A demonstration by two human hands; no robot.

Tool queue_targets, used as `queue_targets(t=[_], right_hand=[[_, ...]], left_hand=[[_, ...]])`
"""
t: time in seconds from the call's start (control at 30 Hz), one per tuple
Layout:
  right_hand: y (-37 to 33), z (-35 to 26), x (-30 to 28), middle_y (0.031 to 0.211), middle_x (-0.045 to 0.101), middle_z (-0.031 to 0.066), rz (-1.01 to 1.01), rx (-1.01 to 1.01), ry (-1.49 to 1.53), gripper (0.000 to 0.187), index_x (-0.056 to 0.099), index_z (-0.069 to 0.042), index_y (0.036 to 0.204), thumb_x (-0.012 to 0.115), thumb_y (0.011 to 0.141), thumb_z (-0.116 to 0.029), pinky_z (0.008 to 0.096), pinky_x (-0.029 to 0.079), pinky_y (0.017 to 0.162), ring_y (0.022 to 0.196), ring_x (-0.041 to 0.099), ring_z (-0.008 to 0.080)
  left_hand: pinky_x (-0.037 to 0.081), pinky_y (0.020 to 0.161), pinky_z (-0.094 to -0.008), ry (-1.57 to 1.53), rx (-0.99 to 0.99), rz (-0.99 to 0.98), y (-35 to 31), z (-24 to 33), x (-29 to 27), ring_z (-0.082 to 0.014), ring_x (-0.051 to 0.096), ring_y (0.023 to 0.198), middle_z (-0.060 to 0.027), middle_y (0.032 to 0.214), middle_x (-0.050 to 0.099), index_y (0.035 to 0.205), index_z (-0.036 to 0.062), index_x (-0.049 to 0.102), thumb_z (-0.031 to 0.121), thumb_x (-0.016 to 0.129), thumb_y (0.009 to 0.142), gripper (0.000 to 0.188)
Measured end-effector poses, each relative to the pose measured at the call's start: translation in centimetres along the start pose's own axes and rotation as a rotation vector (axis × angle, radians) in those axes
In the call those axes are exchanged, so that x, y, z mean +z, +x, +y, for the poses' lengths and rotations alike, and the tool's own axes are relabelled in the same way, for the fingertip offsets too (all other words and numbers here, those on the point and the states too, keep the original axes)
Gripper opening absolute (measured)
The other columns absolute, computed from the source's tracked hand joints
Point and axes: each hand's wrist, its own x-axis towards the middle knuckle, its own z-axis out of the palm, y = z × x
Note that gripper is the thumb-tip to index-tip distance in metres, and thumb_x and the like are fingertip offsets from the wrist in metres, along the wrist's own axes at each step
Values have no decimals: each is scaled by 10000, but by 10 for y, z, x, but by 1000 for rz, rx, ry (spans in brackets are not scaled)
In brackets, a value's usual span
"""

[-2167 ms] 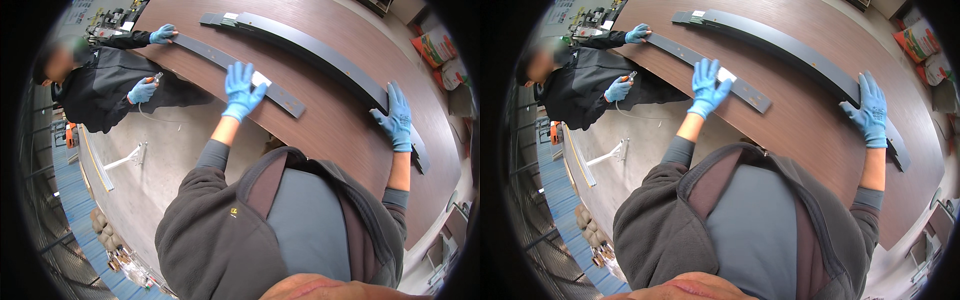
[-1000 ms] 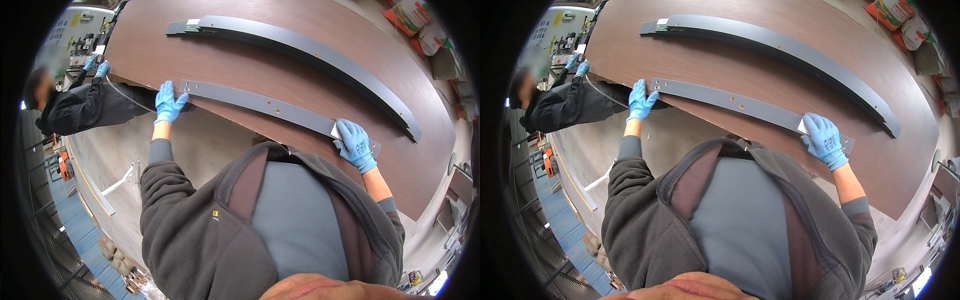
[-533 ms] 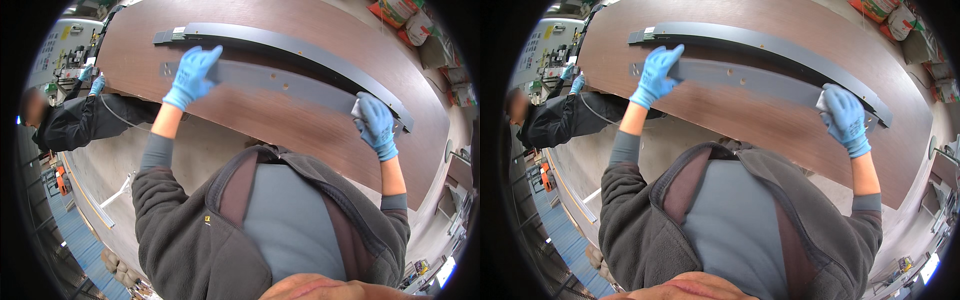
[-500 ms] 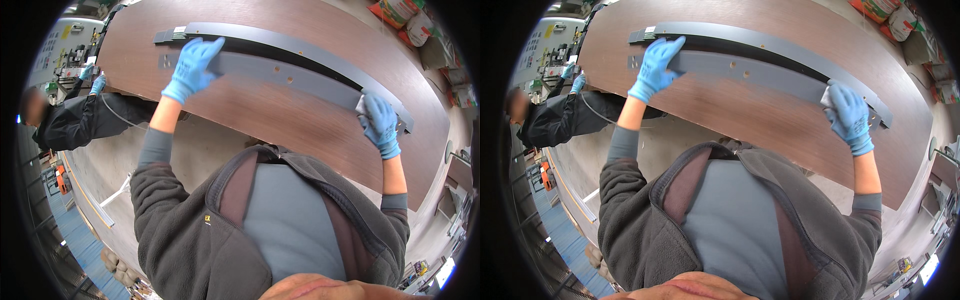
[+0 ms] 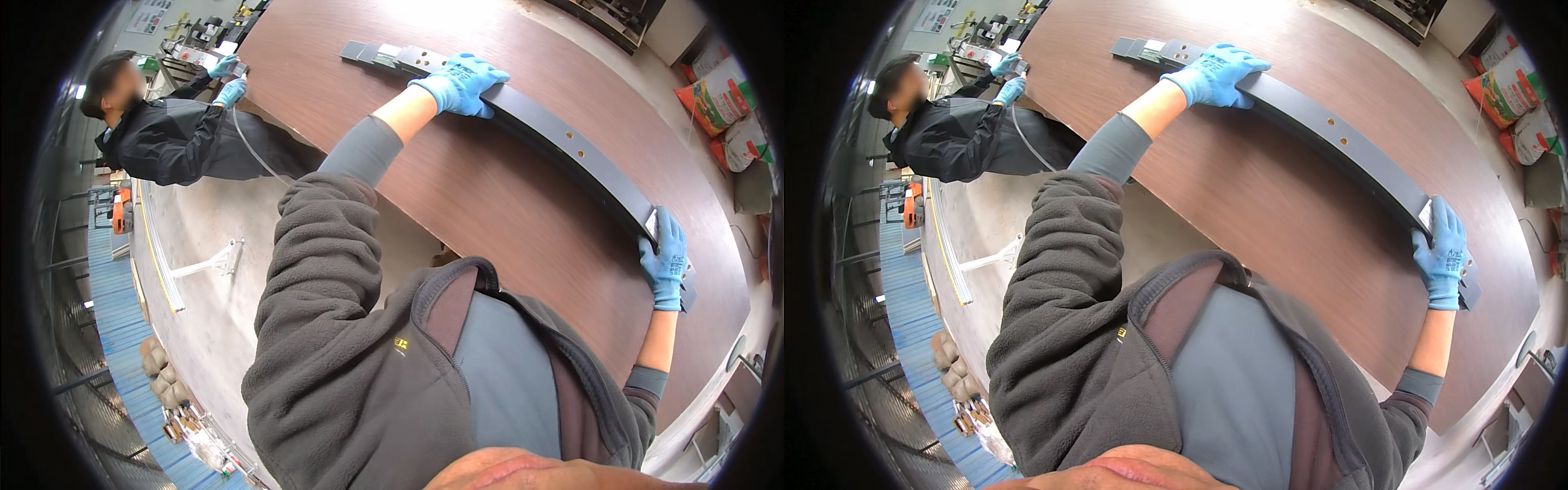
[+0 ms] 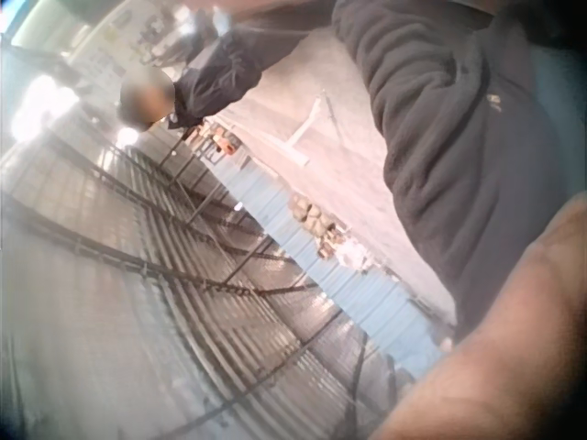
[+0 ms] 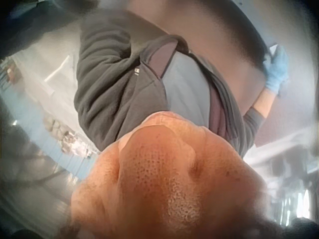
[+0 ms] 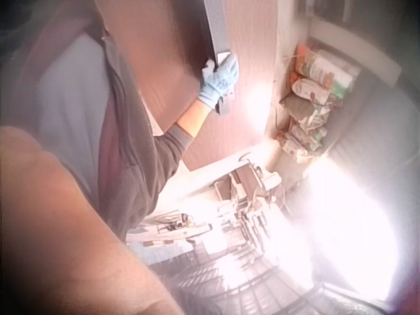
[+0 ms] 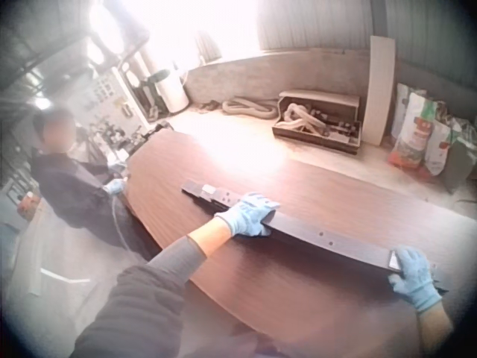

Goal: The person picks up several long, curved metal strips from a workbench, stacks them, and carries them to a nearby rack. They repeat this process multiple times, handling the parts with gloved hands and placing them in an organized stack.

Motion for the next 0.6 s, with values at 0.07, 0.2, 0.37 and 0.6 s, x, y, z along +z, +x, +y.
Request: queue_targets(t=[0.07, 0.2, 0.37, 0.6], right_hand=[[2, -4, -2, 1429, 660, 211, -51, 38, -6, 845, 515, -54, 1590, 811, 799, -95, 516, 478, 1148, 1321, 614, 419], [13, -15, -17, 1520, 618, 216, -141, 97, 32, 916, 489, -62, 1615, 857, 785, -182, 497, 471, 1171, 1370, 593, 422], [38, -40, -25, 1624, 548, 208, -140, 8, 66, 957, 460, -77, 1637, 873, 792, -249, 483, 454, 1204, 1440, 549, 423], [55, -79, 13, 1538, 619, 226, -297, 83, 96, 951, 445, -84, 1647, 863, 806, -235, 461, 543, 1101, 1301, 658, 430]], left_hand=[[441, 1208, -479, 30, -24, -66, 1, 3, -6, -371, 629, 1359, -149, 1401, 716, 1528, 136, 624, 387, 898, 841, 780], [460, 1183, -460, 53, -38, -112, 2, 9, -13, -369, 657, 1314, -150, 1348, 739, 1496, 135, 643, 379, 901, 845, 742], [452, 1186, -464, 55, -37, -103, 1, 15, -8, -368, 649, 1325, -145, 1347, 736, 1491, 133, 638, 387, 904, 838, 750], [332, 1287, -552, 167, 36, 326, -42, 32, 23, -433, 395, 1561, -195, 1666, 448, 1641, 129, 461, 450, 927, 775, 1034]])
